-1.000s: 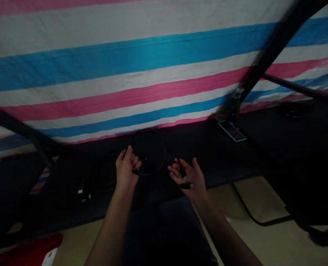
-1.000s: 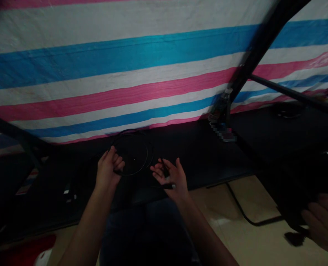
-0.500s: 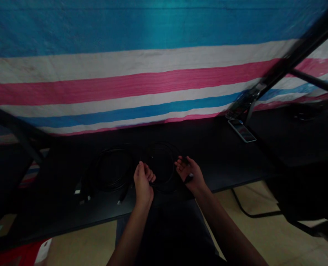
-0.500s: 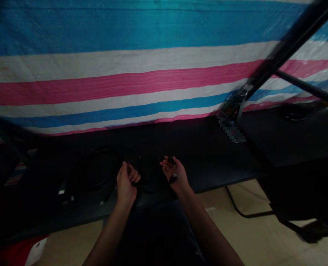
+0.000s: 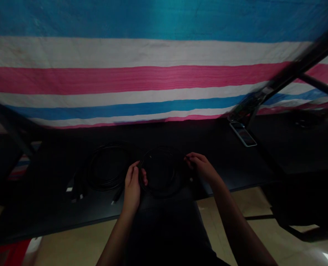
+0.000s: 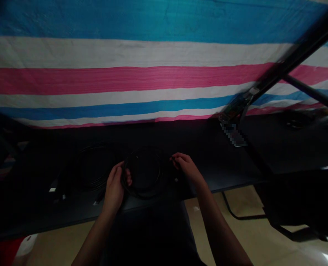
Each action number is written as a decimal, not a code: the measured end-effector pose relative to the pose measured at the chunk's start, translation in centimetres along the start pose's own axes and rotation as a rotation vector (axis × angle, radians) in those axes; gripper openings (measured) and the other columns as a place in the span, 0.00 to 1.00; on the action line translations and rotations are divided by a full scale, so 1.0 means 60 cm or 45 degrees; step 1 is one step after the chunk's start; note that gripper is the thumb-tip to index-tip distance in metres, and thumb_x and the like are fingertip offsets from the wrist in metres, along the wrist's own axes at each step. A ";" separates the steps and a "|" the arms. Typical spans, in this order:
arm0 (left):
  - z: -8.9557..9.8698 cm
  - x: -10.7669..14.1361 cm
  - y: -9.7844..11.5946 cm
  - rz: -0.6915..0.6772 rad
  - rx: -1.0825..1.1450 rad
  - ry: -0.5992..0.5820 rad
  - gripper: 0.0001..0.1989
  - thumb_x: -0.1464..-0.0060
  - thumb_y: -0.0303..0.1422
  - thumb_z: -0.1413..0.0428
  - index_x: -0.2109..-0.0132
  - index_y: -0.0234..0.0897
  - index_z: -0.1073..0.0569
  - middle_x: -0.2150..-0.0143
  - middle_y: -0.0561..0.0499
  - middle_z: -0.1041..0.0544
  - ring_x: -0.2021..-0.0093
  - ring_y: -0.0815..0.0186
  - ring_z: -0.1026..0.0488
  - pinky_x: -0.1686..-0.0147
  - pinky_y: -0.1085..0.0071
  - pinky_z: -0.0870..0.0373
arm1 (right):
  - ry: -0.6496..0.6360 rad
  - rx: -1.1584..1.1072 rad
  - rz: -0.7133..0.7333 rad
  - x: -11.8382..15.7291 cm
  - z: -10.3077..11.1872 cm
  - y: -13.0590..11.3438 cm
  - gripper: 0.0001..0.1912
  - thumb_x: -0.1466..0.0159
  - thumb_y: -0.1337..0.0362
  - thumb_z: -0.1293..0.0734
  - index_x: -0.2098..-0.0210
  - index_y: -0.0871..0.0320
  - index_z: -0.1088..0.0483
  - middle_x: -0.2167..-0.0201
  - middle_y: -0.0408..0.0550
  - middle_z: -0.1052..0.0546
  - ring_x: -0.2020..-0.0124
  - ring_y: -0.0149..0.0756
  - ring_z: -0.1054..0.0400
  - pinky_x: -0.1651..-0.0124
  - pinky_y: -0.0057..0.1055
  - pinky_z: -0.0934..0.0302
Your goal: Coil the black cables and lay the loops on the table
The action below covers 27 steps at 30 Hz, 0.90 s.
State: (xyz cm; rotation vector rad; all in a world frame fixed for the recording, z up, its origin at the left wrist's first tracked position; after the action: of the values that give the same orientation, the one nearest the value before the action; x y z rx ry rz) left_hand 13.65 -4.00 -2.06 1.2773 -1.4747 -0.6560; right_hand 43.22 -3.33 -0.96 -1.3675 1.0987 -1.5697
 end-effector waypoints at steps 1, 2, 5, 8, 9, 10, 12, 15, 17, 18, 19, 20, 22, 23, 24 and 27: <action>0.003 -0.002 0.002 0.027 -0.025 0.009 0.24 0.43 0.51 0.39 0.48 0.39 0.27 0.68 0.54 0.27 0.75 0.72 0.33 0.77 0.76 0.34 | -0.014 0.069 0.011 0.002 0.010 -0.005 0.13 0.41 0.53 0.32 0.67 0.58 0.26 0.74 0.44 0.28 0.74 0.32 0.39 0.70 0.30 0.46; 0.005 -0.004 0.004 0.040 -0.062 0.013 0.23 0.44 0.50 0.38 0.50 0.39 0.26 0.69 0.55 0.28 0.75 0.72 0.34 0.78 0.78 0.35 | -0.031 0.137 0.018 0.004 0.019 -0.009 0.15 0.39 0.51 0.33 0.68 0.58 0.26 0.75 0.43 0.30 0.75 0.32 0.41 0.71 0.30 0.48; 0.006 -0.011 0.006 -0.011 -0.238 0.011 0.22 0.45 0.51 0.38 0.53 0.39 0.25 0.74 0.58 0.33 0.78 0.73 0.36 0.80 0.80 0.39 | -0.098 0.341 0.030 0.011 0.035 -0.014 0.23 0.36 0.44 0.35 0.71 0.58 0.27 0.80 0.40 0.36 0.77 0.31 0.45 0.73 0.30 0.52; 0.002 -0.016 0.006 -0.103 -0.414 0.021 0.22 0.43 0.53 0.40 0.55 0.39 0.26 0.79 0.60 0.37 0.82 0.73 0.40 0.84 0.79 0.43 | -0.179 0.550 0.041 0.013 0.041 -0.008 0.24 0.36 0.43 0.36 0.73 0.58 0.27 0.81 0.39 0.36 0.78 0.30 0.45 0.73 0.30 0.53; 0.000 -0.016 0.007 -0.128 -0.467 0.020 0.22 0.43 0.54 0.41 0.56 0.38 0.26 0.79 0.60 0.37 0.83 0.73 0.40 0.85 0.79 0.44 | -0.207 0.619 0.044 0.013 0.042 -0.004 0.24 0.36 0.44 0.35 0.73 0.58 0.27 0.81 0.40 0.36 0.78 0.30 0.45 0.73 0.30 0.53; -0.003 -0.016 0.008 -0.146 -0.515 0.013 0.22 0.43 0.54 0.41 0.57 0.38 0.26 0.80 0.60 0.37 0.83 0.73 0.40 0.85 0.79 0.45 | -0.234 0.685 0.047 0.013 0.041 0.000 0.24 0.36 0.44 0.35 0.74 0.58 0.27 0.81 0.40 0.35 0.78 0.30 0.45 0.73 0.30 0.53; -0.005 -0.016 0.009 -0.162 -0.584 -0.009 0.22 0.42 0.54 0.42 0.57 0.37 0.25 0.81 0.60 0.38 0.84 0.72 0.40 0.86 0.78 0.46 | -0.277 0.809 0.052 0.011 0.039 0.006 0.22 0.37 0.46 0.34 0.76 0.58 0.27 0.82 0.40 0.35 0.79 0.30 0.45 0.73 0.30 0.53; -0.002 -0.015 0.009 -0.157 -0.571 -0.028 0.23 0.43 0.54 0.42 0.59 0.36 0.25 0.83 0.61 0.40 0.85 0.72 0.42 0.86 0.78 0.48 | -0.314 0.968 0.062 0.007 0.032 0.008 0.19 0.38 0.52 0.32 0.80 0.57 0.29 0.84 0.41 0.34 0.80 0.31 0.44 0.73 0.32 0.55; 0.003 -0.016 0.006 -0.147 -0.509 -0.036 0.23 0.44 0.55 0.41 0.62 0.36 0.26 0.83 0.62 0.41 0.85 0.73 0.42 0.86 0.78 0.47 | -0.319 1.048 0.071 0.003 0.030 0.004 0.17 0.39 0.55 0.31 0.81 0.56 0.29 0.83 0.42 0.33 0.80 0.32 0.43 0.73 0.33 0.55; 0.005 -0.016 0.004 -0.143 -0.481 -0.044 0.23 0.45 0.55 0.40 0.63 0.37 0.26 0.83 0.62 0.41 0.85 0.73 0.42 0.86 0.78 0.46 | -0.319 1.079 0.072 0.001 0.031 0.001 0.17 0.39 0.57 0.30 0.81 0.56 0.29 0.83 0.43 0.32 0.80 0.32 0.43 0.72 0.33 0.55; 0.005 -0.017 0.002 -0.139 -0.460 -0.055 0.23 0.45 0.55 0.40 0.63 0.37 0.26 0.82 0.62 0.41 0.85 0.73 0.42 0.86 0.78 0.46 | -0.322 1.103 0.069 -0.001 0.033 -0.003 0.16 0.40 0.58 0.29 0.82 0.56 0.29 0.83 0.44 0.32 0.80 0.32 0.43 0.72 0.33 0.54; 0.006 -0.018 0.000 -0.137 -0.444 -0.064 0.23 0.45 0.54 0.40 0.63 0.37 0.26 0.82 0.61 0.41 0.85 0.73 0.42 0.85 0.78 0.46 | -0.333 1.121 0.059 -0.003 0.036 -0.006 0.16 0.40 0.59 0.28 0.82 0.55 0.30 0.83 0.45 0.31 0.80 0.32 0.43 0.72 0.33 0.54; 0.006 -0.019 -0.002 -0.136 -0.418 -0.068 0.23 0.45 0.54 0.39 0.63 0.37 0.26 0.83 0.62 0.41 0.85 0.74 0.43 0.86 0.78 0.46 | -0.387 1.136 0.019 -0.005 0.041 -0.011 0.17 0.40 0.59 0.28 0.83 0.55 0.29 0.83 0.46 0.30 0.80 0.33 0.42 0.71 0.33 0.52; 0.006 -0.019 -0.003 -0.135 -0.404 -0.065 0.23 0.46 0.54 0.39 0.63 0.37 0.26 0.83 0.62 0.41 0.86 0.74 0.43 0.86 0.78 0.46 | -0.432 1.131 -0.009 -0.005 0.041 -0.012 0.17 0.39 0.58 0.29 0.83 0.55 0.29 0.83 0.46 0.29 0.80 0.33 0.40 0.71 0.33 0.50; 0.006 -0.019 -0.002 -0.132 -0.392 -0.062 0.23 0.47 0.55 0.39 0.63 0.37 0.26 0.83 0.62 0.41 0.86 0.74 0.43 0.86 0.78 0.46 | -0.486 1.118 -0.039 -0.004 0.039 -0.012 0.18 0.38 0.56 0.29 0.82 0.55 0.28 0.83 0.47 0.28 0.80 0.34 0.39 0.72 0.33 0.49; 0.003 -0.017 0.001 -0.131 -0.372 -0.071 0.24 0.47 0.55 0.39 0.65 0.37 0.25 0.82 0.60 0.40 0.85 0.74 0.43 0.85 0.78 0.45 | -0.654 1.023 -0.109 0.005 0.018 -0.014 0.23 0.35 0.48 0.34 0.78 0.57 0.25 0.81 0.48 0.24 0.79 0.35 0.35 0.72 0.33 0.44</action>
State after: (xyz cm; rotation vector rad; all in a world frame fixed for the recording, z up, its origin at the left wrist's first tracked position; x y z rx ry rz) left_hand 13.37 -3.07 -2.43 1.1195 -1.3073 -0.9452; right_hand 44.22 -3.47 0.00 -1.1403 0.0627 -1.3663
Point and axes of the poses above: each hand's wrist, its own x-axis away from the middle knuckle, its own z-axis out of the back of the hand, y = z × x, the point moved 7 cm from there along -x, towards the middle knuckle
